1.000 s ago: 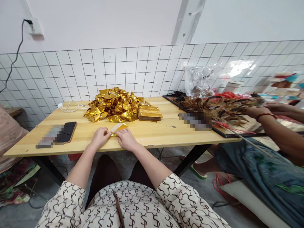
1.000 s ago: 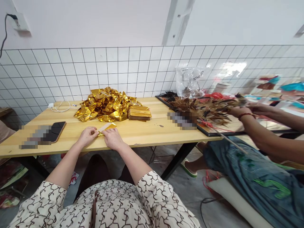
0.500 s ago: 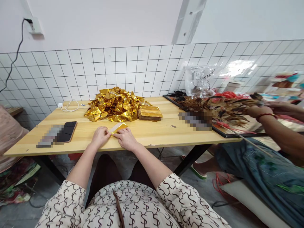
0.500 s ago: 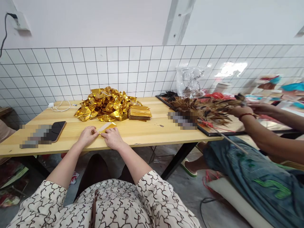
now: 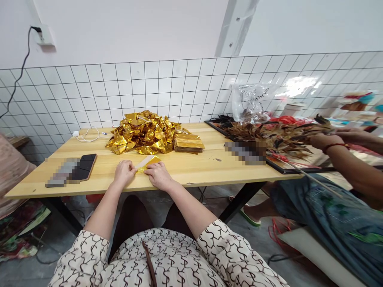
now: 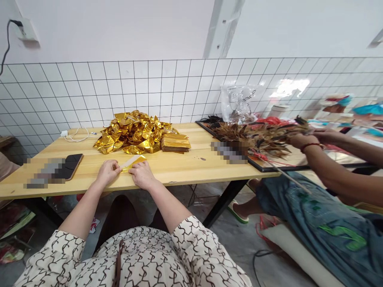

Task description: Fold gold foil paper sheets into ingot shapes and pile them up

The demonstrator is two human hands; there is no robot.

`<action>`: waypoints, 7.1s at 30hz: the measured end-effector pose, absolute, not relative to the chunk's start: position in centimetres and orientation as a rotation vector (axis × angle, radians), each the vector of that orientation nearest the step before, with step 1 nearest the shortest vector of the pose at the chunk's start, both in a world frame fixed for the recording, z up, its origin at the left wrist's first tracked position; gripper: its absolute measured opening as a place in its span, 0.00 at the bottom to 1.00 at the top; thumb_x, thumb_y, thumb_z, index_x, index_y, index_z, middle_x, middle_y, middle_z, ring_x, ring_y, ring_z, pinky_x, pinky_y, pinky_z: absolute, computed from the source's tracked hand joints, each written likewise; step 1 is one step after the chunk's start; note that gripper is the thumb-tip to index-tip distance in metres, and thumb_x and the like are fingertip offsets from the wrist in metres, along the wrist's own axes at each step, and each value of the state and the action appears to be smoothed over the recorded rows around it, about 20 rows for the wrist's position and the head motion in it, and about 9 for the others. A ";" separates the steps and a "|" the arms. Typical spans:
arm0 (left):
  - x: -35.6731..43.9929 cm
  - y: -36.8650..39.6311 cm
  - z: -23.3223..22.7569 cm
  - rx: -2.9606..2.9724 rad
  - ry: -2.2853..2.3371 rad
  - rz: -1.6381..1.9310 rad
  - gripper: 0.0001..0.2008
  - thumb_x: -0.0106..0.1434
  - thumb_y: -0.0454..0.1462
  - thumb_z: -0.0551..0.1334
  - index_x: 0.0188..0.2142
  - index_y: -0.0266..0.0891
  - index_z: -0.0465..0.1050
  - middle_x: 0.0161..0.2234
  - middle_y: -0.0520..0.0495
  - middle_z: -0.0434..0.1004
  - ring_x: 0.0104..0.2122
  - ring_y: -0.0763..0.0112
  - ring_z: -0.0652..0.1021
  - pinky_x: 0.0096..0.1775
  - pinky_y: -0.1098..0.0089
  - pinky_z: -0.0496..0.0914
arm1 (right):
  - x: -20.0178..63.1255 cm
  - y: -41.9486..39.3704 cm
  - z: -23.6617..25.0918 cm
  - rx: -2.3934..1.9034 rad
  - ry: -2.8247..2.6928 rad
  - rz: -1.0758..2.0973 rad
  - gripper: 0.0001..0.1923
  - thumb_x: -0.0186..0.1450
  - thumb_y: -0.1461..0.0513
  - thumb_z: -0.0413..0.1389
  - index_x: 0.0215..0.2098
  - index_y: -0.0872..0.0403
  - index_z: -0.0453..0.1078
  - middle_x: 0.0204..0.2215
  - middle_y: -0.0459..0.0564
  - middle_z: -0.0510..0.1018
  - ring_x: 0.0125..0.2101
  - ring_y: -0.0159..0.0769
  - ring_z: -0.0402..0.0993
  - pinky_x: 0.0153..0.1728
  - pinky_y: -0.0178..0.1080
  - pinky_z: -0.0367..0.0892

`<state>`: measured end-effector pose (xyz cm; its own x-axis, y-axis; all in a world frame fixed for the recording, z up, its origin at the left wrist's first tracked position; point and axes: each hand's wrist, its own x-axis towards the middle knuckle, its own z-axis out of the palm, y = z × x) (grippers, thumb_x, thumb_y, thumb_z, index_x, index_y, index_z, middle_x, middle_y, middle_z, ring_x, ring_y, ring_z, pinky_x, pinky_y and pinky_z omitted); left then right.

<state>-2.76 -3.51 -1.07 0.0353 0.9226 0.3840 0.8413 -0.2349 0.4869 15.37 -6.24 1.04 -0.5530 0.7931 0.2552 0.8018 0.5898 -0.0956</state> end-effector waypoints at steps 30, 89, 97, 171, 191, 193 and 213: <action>-2.4 -4.5 -0.3 2.658 1.402 0.829 0.10 0.60 0.35 0.58 0.32 0.45 0.80 0.38 0.46 0.81 0.45 0.61 0.72 0.46 0.61 0.66 | 16.2 -6.3 1.4 -1.562 -2.457 -0.032 0.18 0.71 0.57 0.43 0.53 0.51 0.68 0.52 0.58 0.72 0.55 0.46 0.62 0.54 0.56 0.51; -0.5 -5.0 0.2 2.474 1.945 0.582 0.11 0.65 0.36 0.54 0.34 0.39 0.76 0.39 0.42 0.73 0.45 0.61 0.72 0.47 0.66 0.68 | 17.5 -3.5 2.8 -1.745 -2.205 0.186 0.11 0.66 0.56 0.52 0.34 0.52 0.74 0.39 0.52 0.77 0.43 0.41 0.70 0.42 0.38 0.60; -0.4 -5.1 0.2 2.478 1.950 0.570 0.11 0.65 0.36 0.54 0.35 0.39 0.75 0.39 0.42 0.74 0.45 0.61 0.72 0.46 0.66 0.68 | 16.0 -4.2 1.9 -1.754 -2.174 -0.020 0.10 0.64 0.60 0.54 0.43 0.53 0.71 0.45 0.56 0.73 0.49 0.44 0.64 0.47 0.42 0.57; -2.5 -1.3 0.5 2.296 1.802 0.668 0.08 0.56 0.30 0.60 0.30 0.41 0.77 0.36 0.49 0.79 0.39 0.66 0.76 0.43 0.69 0.69 | 16.5 -2.3 3.3 -1.959 -2.085 0.287 0.11 0.59 0.55 0.60 0.40 0.48 0.72 0.46 0.52 0.76 0.51 0.44 0.68 0.45 0.42 0.61; -3.8 1.4 -1.8 2.151 1.578 0.900 0.05 0.49 0.32 0.63 0.29 0.38 0.74 0.31 0.51 0.75 0.35 0.69 0.74 0.39 0.69 0.69 | 16.1 -2.6 3.5 -1.927 -2.093 0.384 0.10 0.61 0.61 0.57 0.42 0.49 0.69 0.40 0.49 0.77 0.47 0.41 0.69 0.44 0.40 0.58; -3.8 1.5 -2.1 2.126 1.521 0.940 0.04 0.49 0.31 0.62 0.27 0.38 0.74 0.28 0.52 0.74 0.32 0.70 0.74 0.36 0.70 0.69 | 16.0 -2.8 3.4 -1.906 -2.092 0.408 0.09 0.62 0.63 0.56 0.41 0.50 0.70 0.40 0.49 0.78 0.47 0.40 0.68 0.45 0.40 0.57; -2.9 -1.4 -0.9 2.557 1.476 0.919 0.05 0.52 0.31 0.60 0.23 0.39 0.70 0.28 0.48 0.74 0.34 0.65 0.73 0.38 0.66 0.70 | 17.4 -5.7 1.8 -1.605 -2.399 0.004 0.15 0.70 0.59 0.46 0.46 0.49 0.74 0.41 0.54 0.72 0.45 0.41 0.63 0.44 0.44 0.55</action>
